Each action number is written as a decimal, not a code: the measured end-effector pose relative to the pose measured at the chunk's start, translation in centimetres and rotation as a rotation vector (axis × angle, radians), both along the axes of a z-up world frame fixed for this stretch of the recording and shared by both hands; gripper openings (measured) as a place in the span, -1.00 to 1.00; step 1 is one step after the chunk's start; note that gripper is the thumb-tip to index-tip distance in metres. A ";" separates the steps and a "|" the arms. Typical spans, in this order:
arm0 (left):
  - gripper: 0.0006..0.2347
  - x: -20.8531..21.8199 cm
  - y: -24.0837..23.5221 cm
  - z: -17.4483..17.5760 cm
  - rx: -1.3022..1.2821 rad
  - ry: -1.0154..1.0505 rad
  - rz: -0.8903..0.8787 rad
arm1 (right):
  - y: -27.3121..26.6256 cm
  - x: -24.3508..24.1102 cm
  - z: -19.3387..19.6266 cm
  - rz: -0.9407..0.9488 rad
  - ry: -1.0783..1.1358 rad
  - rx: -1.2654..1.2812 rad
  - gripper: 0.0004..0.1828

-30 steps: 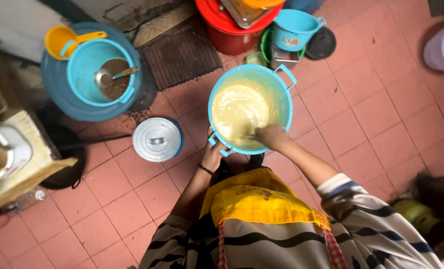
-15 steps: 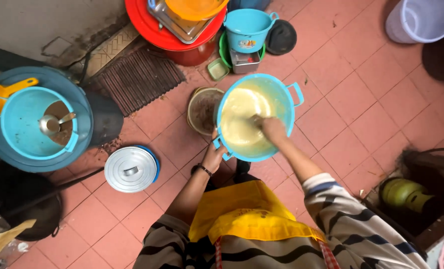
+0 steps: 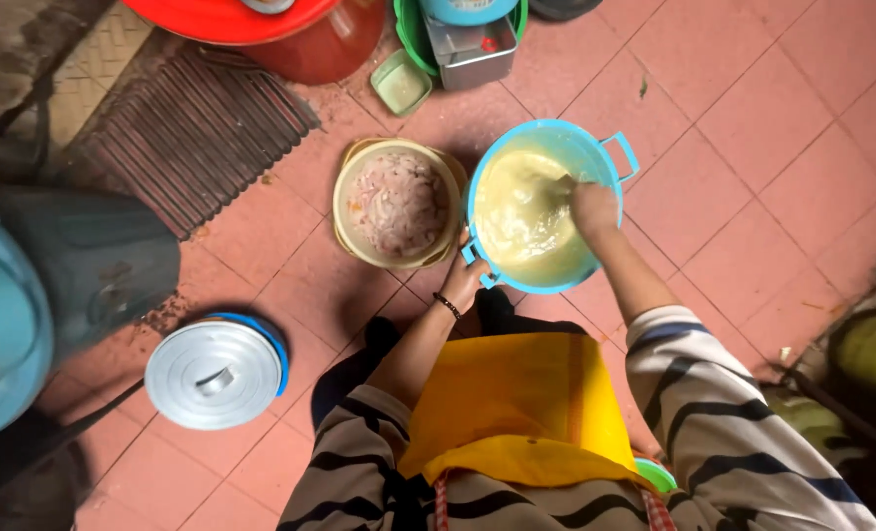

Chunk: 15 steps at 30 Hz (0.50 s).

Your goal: The person prepares batter, cracks eggs into it, whisks it, and then coats pieces of meat in the mixture.

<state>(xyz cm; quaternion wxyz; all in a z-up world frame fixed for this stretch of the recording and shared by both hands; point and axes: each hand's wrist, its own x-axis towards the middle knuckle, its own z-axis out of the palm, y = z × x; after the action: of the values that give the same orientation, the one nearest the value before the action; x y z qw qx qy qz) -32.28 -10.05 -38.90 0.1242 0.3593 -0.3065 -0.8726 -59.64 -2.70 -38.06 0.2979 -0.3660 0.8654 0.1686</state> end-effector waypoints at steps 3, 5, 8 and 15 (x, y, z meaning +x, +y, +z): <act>-0.25 -0.8 0.0 -8.0 0.053 -0.009 0.021 | 3.1 -2.8 -11.8 -0.036 0.082 0.101 -0.66; -0.29 -1.6 0.7 -14.4 0.058 -0.024 0.057 | 4.3 -1.9 -17.5 -0.012 0.110 0.228 -0.66; -0.25 -2.6 1.8 -23.0 0.025 -0.006 0.028 | 2.7 2.2 -20.5 0.159 -0.169 0.174 -0.66; -0.28 -4.6 0.9 -36.1 -0.154 -0.121 0.017 | 1.2 -3.4 -35.1 0.161 0.121 -0.118 -0.72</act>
<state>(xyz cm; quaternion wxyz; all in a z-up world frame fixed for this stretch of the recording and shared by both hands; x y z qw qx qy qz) -36.85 -9.15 -75.00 0.1399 0.4034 -0.3768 -0.8220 -63.01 -1.45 -73.14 0.2088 -0.4403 0.8579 0.1627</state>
